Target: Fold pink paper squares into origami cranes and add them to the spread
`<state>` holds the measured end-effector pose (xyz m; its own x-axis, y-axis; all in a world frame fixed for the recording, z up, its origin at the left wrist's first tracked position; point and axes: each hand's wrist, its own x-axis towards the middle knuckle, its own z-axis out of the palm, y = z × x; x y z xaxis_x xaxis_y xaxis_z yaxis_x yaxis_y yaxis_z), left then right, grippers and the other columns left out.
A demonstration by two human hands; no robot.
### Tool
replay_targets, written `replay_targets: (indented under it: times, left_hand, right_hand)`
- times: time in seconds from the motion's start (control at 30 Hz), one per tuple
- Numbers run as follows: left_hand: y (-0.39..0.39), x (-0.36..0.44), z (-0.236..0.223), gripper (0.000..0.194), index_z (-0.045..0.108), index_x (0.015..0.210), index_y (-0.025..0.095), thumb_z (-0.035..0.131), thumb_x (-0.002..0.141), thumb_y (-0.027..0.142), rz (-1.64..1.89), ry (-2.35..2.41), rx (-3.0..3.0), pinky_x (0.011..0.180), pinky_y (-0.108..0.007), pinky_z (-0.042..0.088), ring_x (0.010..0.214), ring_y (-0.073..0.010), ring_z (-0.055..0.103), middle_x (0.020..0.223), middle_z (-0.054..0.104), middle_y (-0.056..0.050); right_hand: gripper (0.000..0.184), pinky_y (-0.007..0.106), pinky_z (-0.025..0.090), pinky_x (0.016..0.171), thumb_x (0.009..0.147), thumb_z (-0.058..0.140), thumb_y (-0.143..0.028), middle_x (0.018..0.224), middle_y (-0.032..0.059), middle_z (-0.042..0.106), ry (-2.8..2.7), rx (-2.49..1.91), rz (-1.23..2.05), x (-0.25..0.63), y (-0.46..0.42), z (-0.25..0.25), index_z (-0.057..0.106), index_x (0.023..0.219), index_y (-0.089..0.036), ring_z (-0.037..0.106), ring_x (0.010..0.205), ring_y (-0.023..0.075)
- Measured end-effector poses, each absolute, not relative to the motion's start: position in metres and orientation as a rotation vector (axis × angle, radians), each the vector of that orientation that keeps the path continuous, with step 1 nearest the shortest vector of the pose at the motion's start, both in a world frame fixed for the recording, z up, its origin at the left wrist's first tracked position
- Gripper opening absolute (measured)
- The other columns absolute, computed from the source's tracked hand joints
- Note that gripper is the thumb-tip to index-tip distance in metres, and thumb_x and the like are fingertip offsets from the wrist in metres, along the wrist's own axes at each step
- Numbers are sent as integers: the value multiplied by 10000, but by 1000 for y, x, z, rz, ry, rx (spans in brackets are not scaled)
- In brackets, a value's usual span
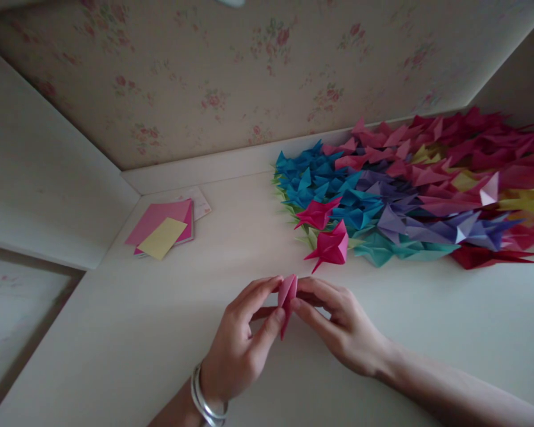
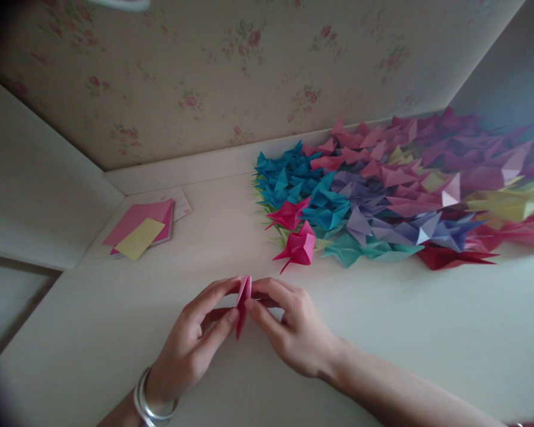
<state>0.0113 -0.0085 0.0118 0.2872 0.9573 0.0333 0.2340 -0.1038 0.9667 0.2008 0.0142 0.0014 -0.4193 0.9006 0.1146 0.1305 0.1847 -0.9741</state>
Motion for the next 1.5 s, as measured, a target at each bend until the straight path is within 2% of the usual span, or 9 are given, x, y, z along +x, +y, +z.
replay_targets:
  times: [0.2, 0.37, 0.5, 0.63, 0.77, 0.87, 1.07, 1.2, 1.5]
  left_hand:
    - [-10, 14, 6, 416, 554, 1355, 276, 515, 957, 162, 929, 1194, 1758, 994, -375, 552, 1285, -271, 532, 1422, 525, -86]
    - [-7, 27, -1, 432, 520, 1354, 250, 567, 933, 169, 1015, 1194, 1622, 958, -376, 583, 1228, -259, 593, 1394, 563, -97]
    - [3, 41, -1, 435, 528, 1342, 246, 530, 927, 116, 1039, 1245, 1708, 992, -397, 562, 1242, -259, 585, 1383, 577, -97]
    - [18, 55, -7, 508, 525, 1361, 274, 507, 901, 59, 1162, 1285, 1854, 1022, -410, 534, 1264, -260, 573, 1383, 590, -83]
    - [28, 66, -21, 456, 555, 1341, 321, 451, 956, 99, 1321, 1293, 1842, 1042, -407, 509, 1305, -252, 539, 1438, 557, -58]
    - [26, 67, -32, 484, 490, 1408, 349, 460, 973, 139, 1403, 1357, 1798, 1077, -419, 466, 1385, -267, 434, 1561, 403, -37]
    - [19, 55, -37, 603, 322, 1512, 362, 448, 975, 116, 1354, 1356, 1825, 1095, -376, 436, 1368, -237, 449, 1546, 424, -33]
    - [17, 55, -36, 583, 386, 1485, 351, 486, 959, 121, 1372, 1354, 1889, 1092, -394, 443, 1402, -265, 395, 1582, 361, -41]
    - [14, 58, -33, 566, 431, 1458, 324, 533, 936, 130, 1287, 1305, 1860, 1040, -406, 511, 1339, -275, 500, 1511, 467, -79]
  right_hand:
    - [144, 246, 557, 748, 969, 506, -182, 944, 40, 698, -1740, -991, 1191, 199, 11, -2, 629, 1042, -202, 680, 826, 150]
    - [219, 268, 569, 780, 970, 480, -155, 992, 64, 699, -1775, -993, 1063, 198, 10, -8, 558, 1167, -211, 700, 882, 171]
    - [227, 257, 578, 671, 961, 453, -134, 890, 47, 710, -1774, -1054, 826, 198, 16, -16, 549, 1144, -229, 705, 742, 165]
    - [286, 267, 615, 717, 918, 521, -134, 981, 64, 732, -1675, -1094, 704, 199, 28, -18, 559, 1177, -249, 741, 831, 193]
    - [268, 282, 640, 736, 912, 539, -152, 994, 66, 757, -1614, -1132, 666, 201, 39, -10, 611, 1153, -245, 760, 828, 207]
    - [314, 315, 631, 815, 903, 518, -131, 1067, 74, 763, -1683, -1110, 553, 196, 43, -5, 649, 1165, -243, 750, 924, 227]
    - [359, 329, 609, 886, 883, 515, -93, 1143, 82, 746, -1647, -1042, 455, 182, 41, -12, 652, 1184, -231, 727, 1014, 226]
    - [383, 311, 619, 850, 850, 540, -68, 1093, 71, 764, -1640, -1021, 412, 186, 42, -17, 659, 1172, -239, 741, 968, 217]
    - [466, 261, 616, 714, 721, 486, 8, 953, 44, 784, -1690, -996, 464, 199, 50, -21, 690, 1056, -242, 752, 833, 200]
